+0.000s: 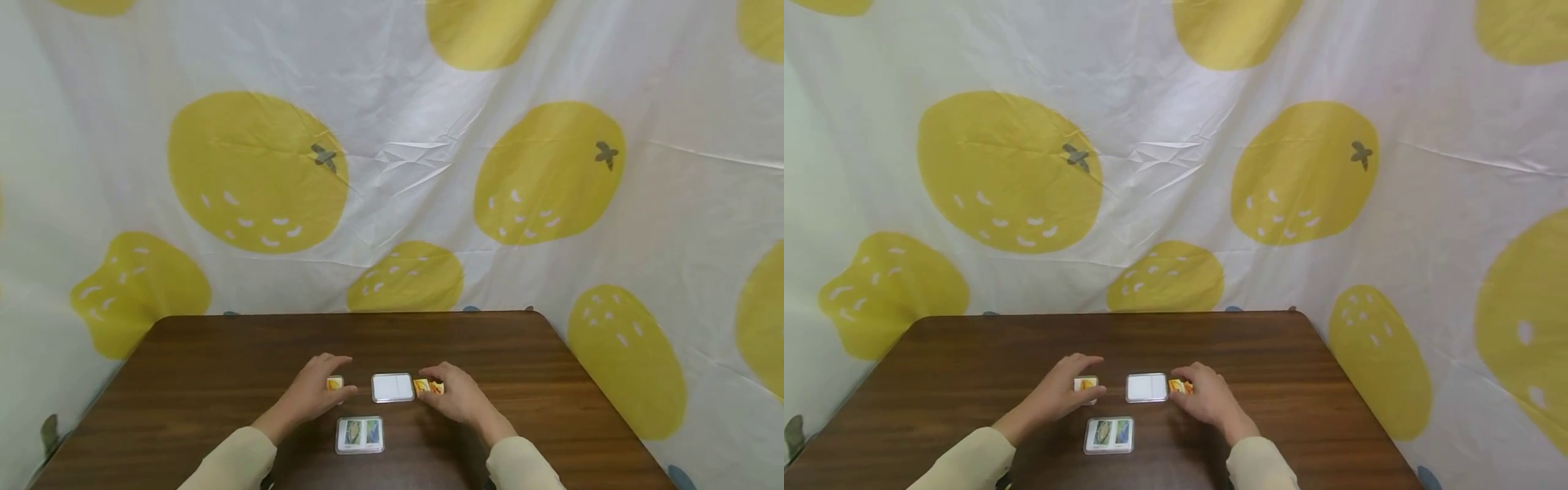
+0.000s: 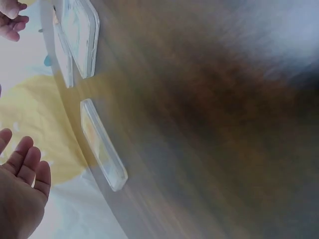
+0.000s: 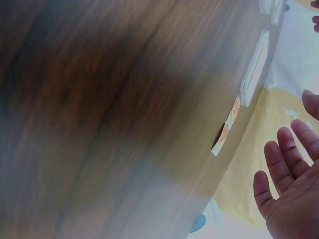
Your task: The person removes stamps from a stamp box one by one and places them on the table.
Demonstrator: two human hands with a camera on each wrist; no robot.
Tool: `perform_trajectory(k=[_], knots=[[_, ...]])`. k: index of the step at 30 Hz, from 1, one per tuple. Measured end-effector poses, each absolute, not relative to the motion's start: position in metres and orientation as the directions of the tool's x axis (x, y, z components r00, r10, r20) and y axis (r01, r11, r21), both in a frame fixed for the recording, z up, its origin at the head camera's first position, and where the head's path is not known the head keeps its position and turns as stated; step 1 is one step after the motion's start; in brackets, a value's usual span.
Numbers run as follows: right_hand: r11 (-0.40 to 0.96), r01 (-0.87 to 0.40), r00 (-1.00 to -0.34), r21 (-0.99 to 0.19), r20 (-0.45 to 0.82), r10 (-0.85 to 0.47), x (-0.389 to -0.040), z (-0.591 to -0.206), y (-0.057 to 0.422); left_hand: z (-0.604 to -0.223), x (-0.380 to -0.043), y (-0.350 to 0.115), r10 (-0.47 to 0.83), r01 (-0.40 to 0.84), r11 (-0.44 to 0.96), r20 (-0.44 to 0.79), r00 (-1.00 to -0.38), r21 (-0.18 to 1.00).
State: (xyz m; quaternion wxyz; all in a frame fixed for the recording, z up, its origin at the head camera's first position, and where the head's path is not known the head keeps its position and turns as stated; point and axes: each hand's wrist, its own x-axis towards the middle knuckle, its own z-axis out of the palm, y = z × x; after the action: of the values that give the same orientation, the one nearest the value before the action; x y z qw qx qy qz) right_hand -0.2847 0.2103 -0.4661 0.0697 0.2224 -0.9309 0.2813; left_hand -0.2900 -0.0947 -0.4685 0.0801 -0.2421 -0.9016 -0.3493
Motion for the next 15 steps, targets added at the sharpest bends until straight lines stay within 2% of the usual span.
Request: perform_trajectory(k=[7, 15], knots=[[0.723, -0.493, -0.87, -0.484, 0.255, -0.422, -0.275, -0.471, 0.199, -0.472, -0.271, -0.11, 0.391, 0.482, 0.605, 0.291, -0.873, 0.634], [0.652, -0.513, -0.858, -0.558, 0.31, -0.41, -0.267, -0.468, 0.192, -0.474, -0.257, -0.122, 0.421, 0.472, 0.608, 0.244, -0.874, 0.638]])
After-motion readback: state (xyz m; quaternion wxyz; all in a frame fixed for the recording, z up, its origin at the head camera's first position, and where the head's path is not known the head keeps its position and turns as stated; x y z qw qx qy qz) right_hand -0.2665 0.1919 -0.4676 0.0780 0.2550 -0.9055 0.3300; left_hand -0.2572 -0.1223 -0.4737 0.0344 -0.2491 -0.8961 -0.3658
